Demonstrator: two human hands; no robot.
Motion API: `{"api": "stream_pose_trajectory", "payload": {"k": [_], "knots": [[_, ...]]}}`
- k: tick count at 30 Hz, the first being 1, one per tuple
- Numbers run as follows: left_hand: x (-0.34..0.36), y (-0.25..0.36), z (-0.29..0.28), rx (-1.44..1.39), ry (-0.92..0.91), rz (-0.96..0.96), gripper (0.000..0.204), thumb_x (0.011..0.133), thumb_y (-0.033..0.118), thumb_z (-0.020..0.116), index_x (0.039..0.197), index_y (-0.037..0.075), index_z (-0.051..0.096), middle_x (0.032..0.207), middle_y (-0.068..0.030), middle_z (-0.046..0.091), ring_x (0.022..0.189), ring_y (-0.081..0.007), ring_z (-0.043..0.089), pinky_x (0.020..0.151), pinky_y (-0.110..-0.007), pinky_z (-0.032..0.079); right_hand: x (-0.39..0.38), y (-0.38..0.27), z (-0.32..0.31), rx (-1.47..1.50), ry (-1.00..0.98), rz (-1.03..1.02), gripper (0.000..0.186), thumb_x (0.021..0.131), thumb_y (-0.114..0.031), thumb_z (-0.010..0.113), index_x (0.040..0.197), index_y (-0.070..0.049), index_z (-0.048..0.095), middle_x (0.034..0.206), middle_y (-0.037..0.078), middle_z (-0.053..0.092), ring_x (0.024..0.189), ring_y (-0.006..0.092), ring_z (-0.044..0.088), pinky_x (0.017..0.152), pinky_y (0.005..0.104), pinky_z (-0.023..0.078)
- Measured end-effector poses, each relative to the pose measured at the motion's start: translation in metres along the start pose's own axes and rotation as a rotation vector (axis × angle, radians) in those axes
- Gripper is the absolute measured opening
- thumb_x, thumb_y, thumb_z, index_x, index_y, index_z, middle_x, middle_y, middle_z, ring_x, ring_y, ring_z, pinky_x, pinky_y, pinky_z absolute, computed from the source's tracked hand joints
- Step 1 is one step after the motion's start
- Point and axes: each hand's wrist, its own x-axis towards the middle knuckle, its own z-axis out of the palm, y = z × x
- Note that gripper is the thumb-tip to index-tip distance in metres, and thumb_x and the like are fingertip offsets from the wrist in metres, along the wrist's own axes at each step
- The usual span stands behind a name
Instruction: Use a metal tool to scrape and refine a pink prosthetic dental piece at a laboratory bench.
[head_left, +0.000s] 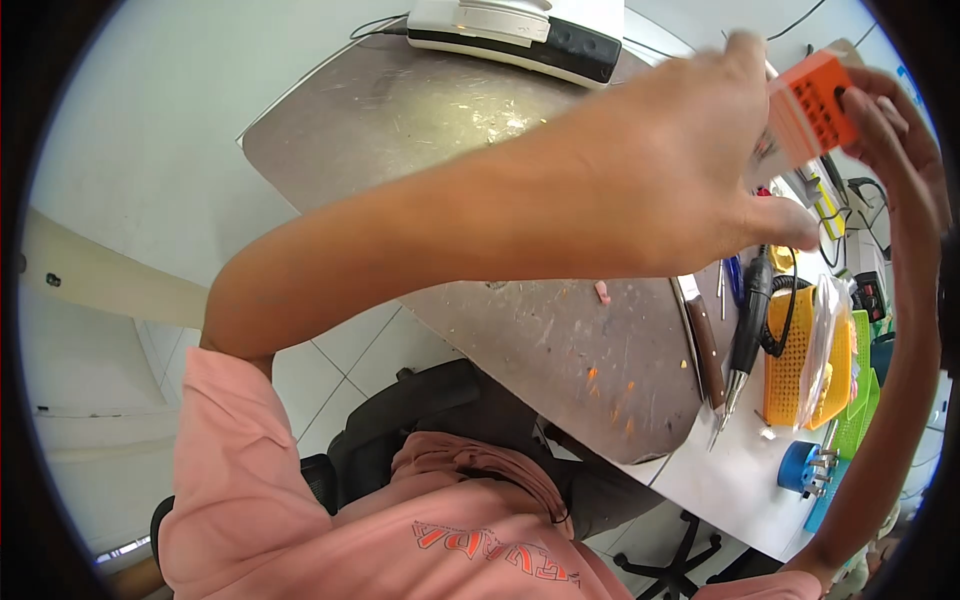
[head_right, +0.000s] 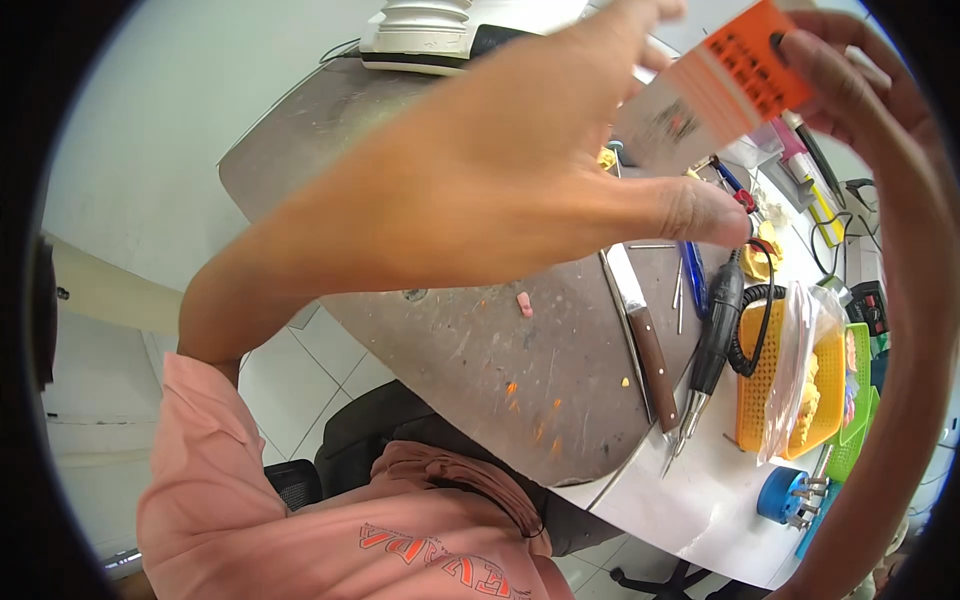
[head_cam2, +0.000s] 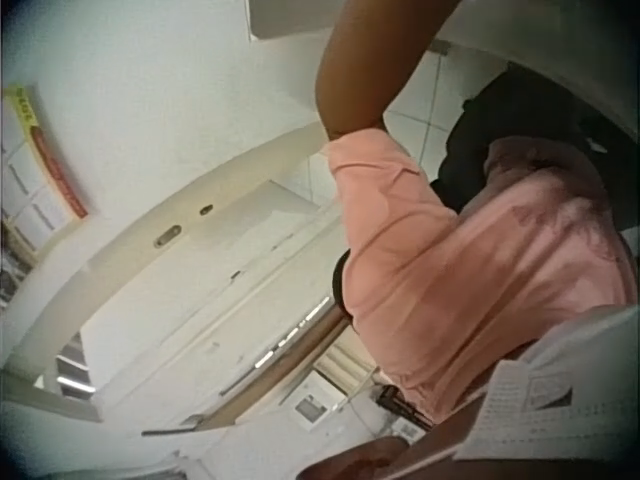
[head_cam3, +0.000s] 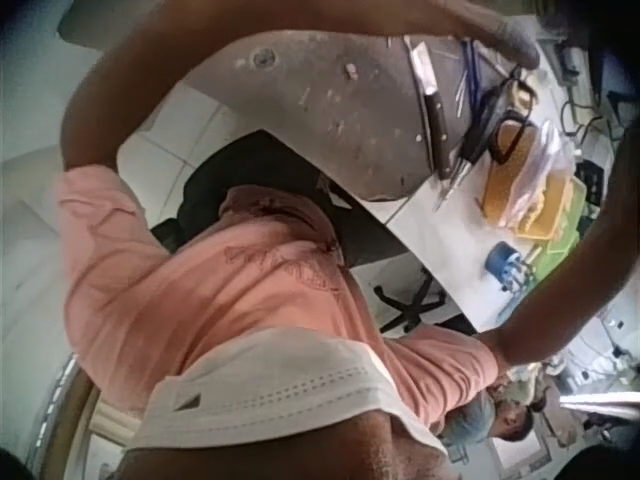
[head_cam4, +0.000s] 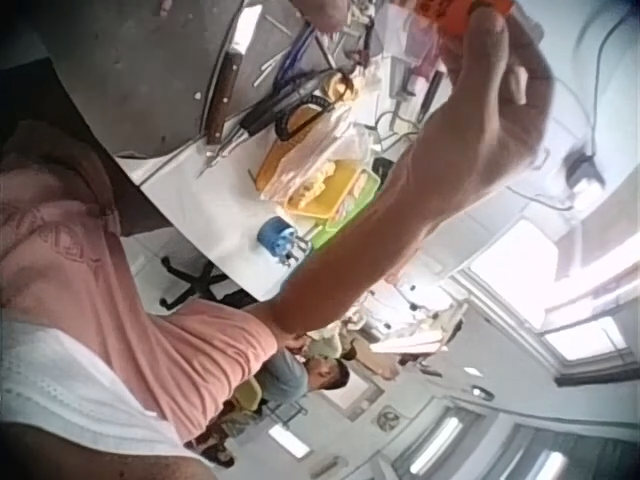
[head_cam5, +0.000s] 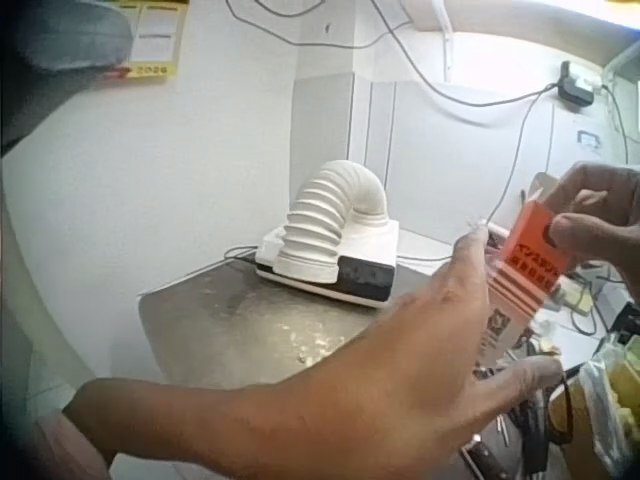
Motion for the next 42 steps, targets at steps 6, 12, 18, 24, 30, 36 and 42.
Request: {"api": "stream_pose_trajectory", "payload": {"k": [6, 12, 18, 24, 30, 36, 42], "knots": [[0.001, 0.014, 0.012, -0.090, -0.194, -0.071, 0.042, 0.087, 0.018, 0.070, 0.104, -0.015, 0.053, 0.092, -0.0357, 0.068, 0.090, -0.0435, 0.073, 0.082, -0.047, 0.057, -0.062, -0.022, -0.007, -0.005, -0.054, 0.044, 0.032, 0.107, -0.034, 0.057, 0.124, -0.013, 0.073, 0.119, 0.006, 0.074, 0.107, 0.0133, 0.071, 0.097, 0.0317, 0.055], [-0.002, 0.024, 0.010, 0.043, -0.328, -0.068, 0.041, 0.084, 0.014, 0.068, 0.105, -0.017, 0.053, 0.090, -0.0367, 0.067, 0.091, -0.0472, 0.071, 0.082, -0.048, 0.056, -0.071, -0.030, -0.014, -0.043, -0.245, 0.142, 0.012, 0.098, -0.009, 0.070, 0.106, -0.001, 0.072, 0.101, 0.008, 0.076, 0.095, 0.0138, 0.071, 0.098, 0.0330, 0.055], [-0.003, 0.009, 0.016, 0.011, -0.325, 0.102, 0.051, 0.083, 0.018, 0.067, 0.123, -0.010, 0.054, 0.100, -0.0290, 0.066, 0.087, -0.0412, 0.066, 0.080, -0.048, 0.052, -0.078, -0.032, -0.013, -0.118, -0.182, 0.152, 0.015, 0.095, -0.013, 0.074, 0.102, -0.001, 0.071, 0.112, 0.012, 0.074, 0.102, 0.0171, 0.071, 0.099, 0.0347, 0.055], [-0.014, -0.009, -0.002, 0.176, -0.310, 0.114, 0.069, 0.084, 0.020, 0.067, 0.144, -0.009, 0.050, 0.128, -0.0250, 0.064, 0.102, -0.0372, 0.066, 0.092, -0.043, 0.053, -0.091, -0.038, -0.020, 0.083, 0.061, 0.321, 0.020, 0.099, -0.023, 0.071, 0.102, -0.004, 0.071, 0.103, 0.013, 0.077, 0.095, 0.0151, 0.075, 0.090, 0.0298, 0.058], [-0.020, -0.011, -0.010, 0.096, -0.341, 0.068, 0.067, 0.082, 0.016, 0.066, 0.142, -0.008, 0.050, 0.117, -0.0251, 0.067, 0.099, -0.0333, 0.067, 0.089, -0.042, 0.054, -0.094, -0.034, 0.012, 0.368, 0.150, 0.307, 0.014, 0.101, -0.017, 0.066, 0.098, -0.003, 0.066, 0.103, 0.017, 0.077, 0.089, 0.0149, 0.075, 0.084, 0.0267, 0.061], [-0.024, -0.024, -0.018, 0.049, -0.353, 0.008, 0.063, 0.083, 0.009, 0.064, 0.141, -0.006, 0.049, 0.106, -0.0235, 0.067, 0.099, -0.0332, 0.068, 0.089, -0.043, 0.053, -0.092, -0.044, 0.032, 0.410, 0.299, 0.436, 0.009, 0.100, -0.011, 0.064, 0.097, -0.002, 0.062, 0.100, 0.018, 0.077, 0.084, 0.0137, 0.075, 0.079, 0.0256, 0.062], [-0.031, -0.045, -0.025, 0.130, -0.206, 0.161, 0.062, 0.083, 0.008, 0.066, 0.144, 0.003, 0.054, 0.113, -0.0203, 0.063, 0.098, -0.0346, 0.063, 0.092, -0.044, 0.050, -0.094, -0.048, 0.055, 0.047, 0.086, 0.477, 0.009, 0.096, -0.007, 0.067, 0.094, 0.002, 0.067, 0.089, 0.010, 0.077, 0.078, 0.0133, 0.073, 0.072, 0.0264, 0.059]]}}
